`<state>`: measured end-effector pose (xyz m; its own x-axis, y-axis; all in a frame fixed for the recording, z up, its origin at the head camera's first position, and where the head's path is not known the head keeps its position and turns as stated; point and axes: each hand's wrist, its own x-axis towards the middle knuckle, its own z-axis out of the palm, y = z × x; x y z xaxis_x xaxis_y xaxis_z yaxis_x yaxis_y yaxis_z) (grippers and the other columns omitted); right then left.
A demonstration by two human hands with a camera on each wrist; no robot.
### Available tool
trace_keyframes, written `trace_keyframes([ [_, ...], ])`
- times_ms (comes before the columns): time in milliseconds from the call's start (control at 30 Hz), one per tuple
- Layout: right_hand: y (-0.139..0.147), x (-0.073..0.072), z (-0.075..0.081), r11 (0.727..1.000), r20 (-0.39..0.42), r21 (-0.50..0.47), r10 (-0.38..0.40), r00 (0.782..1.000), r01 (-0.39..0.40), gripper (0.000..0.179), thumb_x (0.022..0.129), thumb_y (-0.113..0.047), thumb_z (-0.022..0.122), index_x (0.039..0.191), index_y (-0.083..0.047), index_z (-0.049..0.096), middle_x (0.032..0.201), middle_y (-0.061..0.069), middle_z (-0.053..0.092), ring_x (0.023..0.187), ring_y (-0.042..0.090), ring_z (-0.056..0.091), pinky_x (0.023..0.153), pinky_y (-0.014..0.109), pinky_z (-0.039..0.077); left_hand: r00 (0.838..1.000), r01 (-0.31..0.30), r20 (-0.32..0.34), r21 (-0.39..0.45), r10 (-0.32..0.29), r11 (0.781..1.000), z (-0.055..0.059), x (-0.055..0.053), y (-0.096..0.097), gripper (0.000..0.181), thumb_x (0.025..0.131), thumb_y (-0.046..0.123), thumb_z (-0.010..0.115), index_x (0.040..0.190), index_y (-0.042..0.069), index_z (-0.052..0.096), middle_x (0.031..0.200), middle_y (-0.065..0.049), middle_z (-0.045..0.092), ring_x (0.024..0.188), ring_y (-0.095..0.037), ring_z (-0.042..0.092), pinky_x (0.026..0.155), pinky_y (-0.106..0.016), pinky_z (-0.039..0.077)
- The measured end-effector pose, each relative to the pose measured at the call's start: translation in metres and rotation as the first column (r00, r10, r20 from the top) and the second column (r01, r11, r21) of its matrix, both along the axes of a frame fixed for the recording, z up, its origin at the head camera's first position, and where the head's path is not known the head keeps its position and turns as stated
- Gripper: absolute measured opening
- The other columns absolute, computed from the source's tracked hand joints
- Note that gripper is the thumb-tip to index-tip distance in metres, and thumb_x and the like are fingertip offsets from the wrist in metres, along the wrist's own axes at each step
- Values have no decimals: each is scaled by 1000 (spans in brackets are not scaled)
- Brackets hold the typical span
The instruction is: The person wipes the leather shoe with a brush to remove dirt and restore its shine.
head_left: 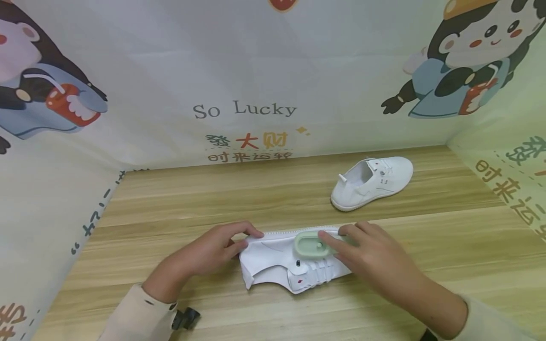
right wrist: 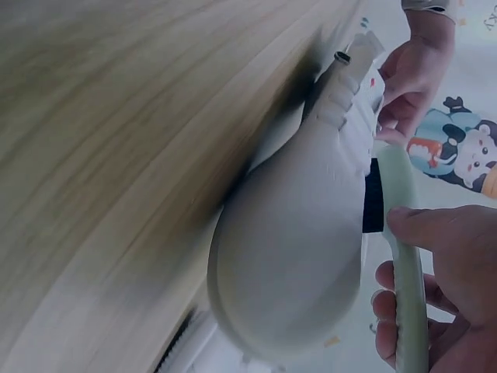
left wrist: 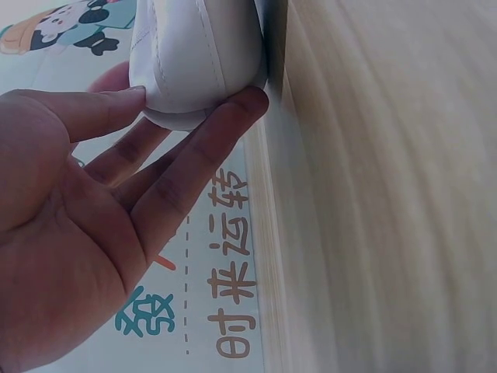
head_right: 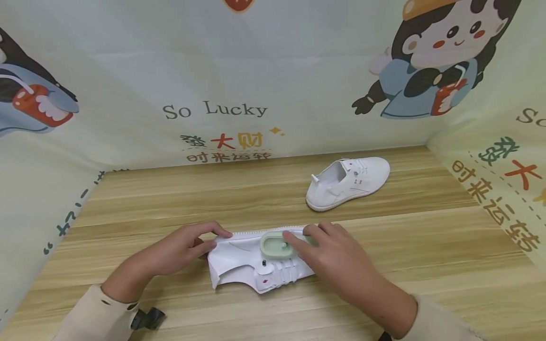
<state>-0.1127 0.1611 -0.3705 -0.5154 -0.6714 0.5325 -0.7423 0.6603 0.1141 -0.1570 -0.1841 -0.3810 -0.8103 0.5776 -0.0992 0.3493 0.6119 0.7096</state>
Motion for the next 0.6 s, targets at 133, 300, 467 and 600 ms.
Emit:
trace_keyframes([
  [133,-14,-3,-4,1000,17,17,-20,1000,20,47,85,-13,74,130,-22,66,103,3,68,92,22,62,79,34,55,1000,-9,2,-5,9,1000,0,-1,1,29,103,8,53,122,26,63,138,-2,61,101,-15,68,83,-30,55],
  [300,-33,-5,-9,999,26,45,-15,1000,14,62,74,-2,83,129,-24,67,103,1,67,87,19,58,78,32,52,1000,-11,14,2,11,1000,0,-2,2,30,103,6,53,121,28,63,138,0,61,113,-21,65,89,-35,55],
  [467,-56,-8,-15,999,9,17,32,999,-32,52,78,-9,82,126,-25,69,101,-1,67,83,17,56,73,30,52,1000,-3,22,11,3,1000,-1,-3,1,31,103,5,52,121,28,63,138,0,61,118,-22,63,89,-34,55],
  [600,-65,-7,-17,1000,11,10,23,1000,-23,48,80,-13,81,125,-27,69,100,-3,66,83,17,56,72,30,52,1000,8,20,20,-9,1000,-1,-2,0,31,103,5,53,122,28,63,137,-1,61,122,-23,60,89,-33,55],
])
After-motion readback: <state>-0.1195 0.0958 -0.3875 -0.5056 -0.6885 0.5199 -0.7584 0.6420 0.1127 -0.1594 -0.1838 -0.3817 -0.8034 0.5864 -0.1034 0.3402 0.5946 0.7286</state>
